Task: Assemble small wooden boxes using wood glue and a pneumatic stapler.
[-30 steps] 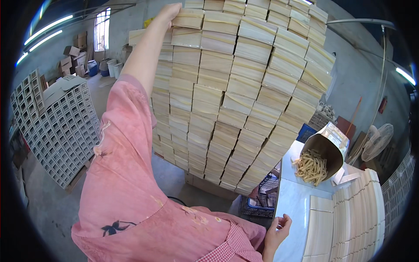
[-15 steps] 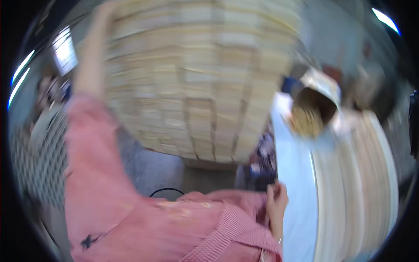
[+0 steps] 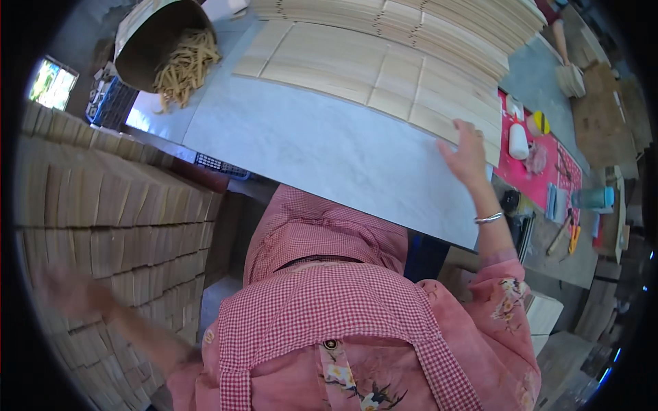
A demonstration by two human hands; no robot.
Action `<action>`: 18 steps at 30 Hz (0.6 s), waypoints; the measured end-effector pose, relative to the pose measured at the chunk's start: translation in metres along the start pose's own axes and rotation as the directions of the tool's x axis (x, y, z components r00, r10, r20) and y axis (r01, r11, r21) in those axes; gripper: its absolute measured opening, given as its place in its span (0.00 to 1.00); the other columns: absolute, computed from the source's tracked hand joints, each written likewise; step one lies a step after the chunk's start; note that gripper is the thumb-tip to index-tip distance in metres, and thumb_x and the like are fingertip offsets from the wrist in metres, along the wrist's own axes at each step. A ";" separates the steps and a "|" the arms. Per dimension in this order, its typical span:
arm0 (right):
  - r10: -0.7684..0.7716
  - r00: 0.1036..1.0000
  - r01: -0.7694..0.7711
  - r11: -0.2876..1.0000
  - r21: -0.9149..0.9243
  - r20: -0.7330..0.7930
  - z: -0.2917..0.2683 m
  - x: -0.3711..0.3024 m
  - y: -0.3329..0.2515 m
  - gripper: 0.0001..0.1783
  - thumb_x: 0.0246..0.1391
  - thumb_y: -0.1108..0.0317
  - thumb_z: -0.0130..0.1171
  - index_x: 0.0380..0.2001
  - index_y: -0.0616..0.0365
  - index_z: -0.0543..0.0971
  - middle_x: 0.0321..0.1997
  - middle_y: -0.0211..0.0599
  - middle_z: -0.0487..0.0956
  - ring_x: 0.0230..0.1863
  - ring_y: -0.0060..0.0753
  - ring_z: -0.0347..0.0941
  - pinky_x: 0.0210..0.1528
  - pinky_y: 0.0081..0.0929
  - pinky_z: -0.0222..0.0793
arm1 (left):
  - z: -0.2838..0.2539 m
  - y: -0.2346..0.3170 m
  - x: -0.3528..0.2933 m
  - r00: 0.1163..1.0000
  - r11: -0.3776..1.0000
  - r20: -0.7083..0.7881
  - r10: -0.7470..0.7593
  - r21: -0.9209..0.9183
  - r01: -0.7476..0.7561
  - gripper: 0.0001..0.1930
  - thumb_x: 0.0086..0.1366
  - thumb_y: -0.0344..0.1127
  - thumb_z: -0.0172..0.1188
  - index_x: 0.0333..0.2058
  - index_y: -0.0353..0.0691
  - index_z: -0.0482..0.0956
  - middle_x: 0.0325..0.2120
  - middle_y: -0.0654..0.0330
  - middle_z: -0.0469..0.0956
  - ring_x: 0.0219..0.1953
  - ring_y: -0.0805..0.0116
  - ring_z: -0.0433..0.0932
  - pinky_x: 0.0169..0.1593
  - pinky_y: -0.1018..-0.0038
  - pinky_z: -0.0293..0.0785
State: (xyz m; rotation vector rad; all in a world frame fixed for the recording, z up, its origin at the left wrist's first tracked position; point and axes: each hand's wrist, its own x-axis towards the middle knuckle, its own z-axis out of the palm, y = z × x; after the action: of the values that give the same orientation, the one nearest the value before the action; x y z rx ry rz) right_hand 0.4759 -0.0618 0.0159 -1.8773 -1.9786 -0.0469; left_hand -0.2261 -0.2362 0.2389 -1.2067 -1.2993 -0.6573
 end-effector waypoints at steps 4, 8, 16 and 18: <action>0.128 0.973 -0.110 0.989 -0.099 0.194 -0.016 -0.010 0.032 0.29 0.47 0.63 0.68 0.53 0.59 0.73 0.51 0.45 0.76 0.49 0.50 0.71 0.56 0.39 0.68 | 0.088 0.246 -0.020 0.847 0.716 0.528 -0.066 -0.565 0.409 0.20 0.63 0.23 0.58 0.54 0.42 0.76 0.57 0.54 0.74 0.61 0.58 0.70 0.61 0.64 0.68; 0.175 0.902 -0.148 0.984 -0.099 0.395 -0.025 -0.007 0.041 0.31 0.45 0.62 0.69 0.53 0.59 0.73 0.52 0.46 0.75 0.50 0.51 0.70 0.56 0.40 0.68 | 0.132 0.334 -0.037 0.758 0.380 0.602 0.251 -0.782 0.495 0.25 0.59 0.24 0.61 0.57 0.38 0.74 0.62 0.51 0.69 0.61 0.54 0.70 0.61 0.65 0.68; 0.104 0.833 -0.007 0.984 -0.177 0.543 -0.053 0.005 0.019 0.17 0.47 0.66 0.69 0.40 0.60 0.80 0.48 0.42 0.77 0.47 0.47 0.73 0.51 0.39 0.70 | 0.287 0.361 -0.092 0.616 0.681 0.572 0.541 -0.728 0.079 0.27 0.59 0.24 0.55 0.59 0.43 0.72 0.61 0.55 0.72 0.60 0.50 0.71 0.59 0.63 0.69; 0.111 0.860 -0.052 0.990 -0.130 0.498 -0.056 0.009 0.026 0.15 0.48 0.66 0.69 0.39 0.60 0.80 0.46 0.42 0.78 0.45 0.47 0.74 0.50 0.38 0.70 | 0.309 0.359 -0.080 0.614 0.695 0.559 0.558 -0.718 0.022 0.24 0.59 0.25 0.55 0.56 0.43 0.73 0.58 0.56 0.73 0.58 0.51 0.71 0.59 0.63 0.69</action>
State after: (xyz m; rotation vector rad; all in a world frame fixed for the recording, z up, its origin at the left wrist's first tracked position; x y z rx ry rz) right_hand 0.5156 -0.0674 0.0631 -2.2165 -2.2584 0.4099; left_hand -0.0302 0.1377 0.0104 -2.4585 -1.5061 -0.3624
